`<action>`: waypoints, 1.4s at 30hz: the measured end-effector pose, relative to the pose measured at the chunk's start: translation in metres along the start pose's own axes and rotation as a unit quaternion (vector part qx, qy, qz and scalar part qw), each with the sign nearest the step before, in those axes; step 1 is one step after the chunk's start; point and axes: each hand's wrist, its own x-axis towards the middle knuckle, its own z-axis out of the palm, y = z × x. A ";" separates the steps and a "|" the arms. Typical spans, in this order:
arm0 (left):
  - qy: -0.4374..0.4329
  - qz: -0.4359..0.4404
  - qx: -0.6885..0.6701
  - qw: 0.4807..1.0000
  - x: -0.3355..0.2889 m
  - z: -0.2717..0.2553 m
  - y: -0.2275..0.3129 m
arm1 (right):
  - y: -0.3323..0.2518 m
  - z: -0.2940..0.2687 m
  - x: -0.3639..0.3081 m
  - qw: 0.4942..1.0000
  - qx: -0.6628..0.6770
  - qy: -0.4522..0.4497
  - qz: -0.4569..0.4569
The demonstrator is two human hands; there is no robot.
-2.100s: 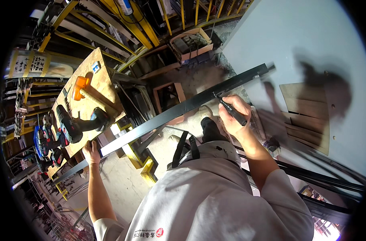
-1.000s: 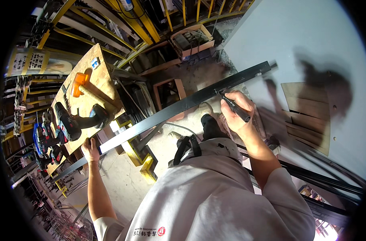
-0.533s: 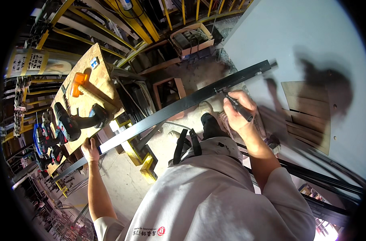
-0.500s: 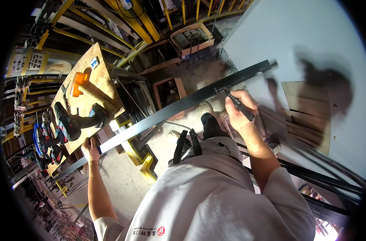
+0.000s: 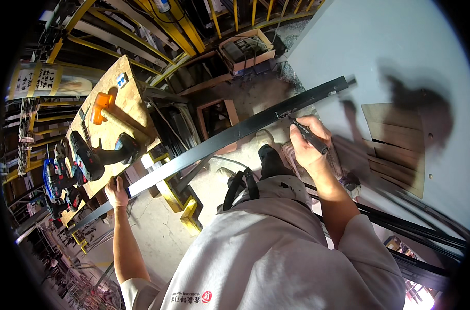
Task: The person measures a metal profile using a tape measure and marks it with a marker, then drills holes into the profile and secures metal components using a power drill and screws.
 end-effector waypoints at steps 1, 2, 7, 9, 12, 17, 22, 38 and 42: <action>0.008 0.007 0.005 1.000 0.000 0.002 -0.004 | 0.000 0.000 0.000 1.000 -0.007 0.004 0.006; 0.016 0.015 0.011 1.000 0.000 0.004 -0.009 | -0.002 0.001 0.003 1.000 -0.008 0.003 -0.019; -0.018 -0.005 -0.010 1.000 0.002 -0.001 -0.005 | 0.000 0.001 0.002 1.000 0.000 0.006 -0.001; -0.017 0.003 -0.019 1.000 0.000 -0.005 0.005 | 0.001 0.001 0.002 1.000 -0.012 0.008 -0.010; 0.002 0.019 0.001 1.000 -0.003 -0.011 0.018 | 0.002 0.002 0.000 1.000 -0.003 0.004 -0.002; 0.036 0.032 -0.026 0.999 -0.003 -0.002 -0.002 | -0.003 0.006 0.004 1.000 0.009 0.004 -0.023; 0.045 0.074 0.008 0.996 -0.003 -0.004 0.011 | -0.001 0.003 0.004 0.999 0.013 0.011 0.043; -0.005 0.066 0.012 0.998 0.007 0.007 -0.016 | -0.002 0.004 0.006 1.000 0.005 0.004 0.013; 0.022 0.076 0.027 0.997 0.004 0.009 -0.021 | -0.002 0.005 0.007 1.000 0.019 0.014 0.016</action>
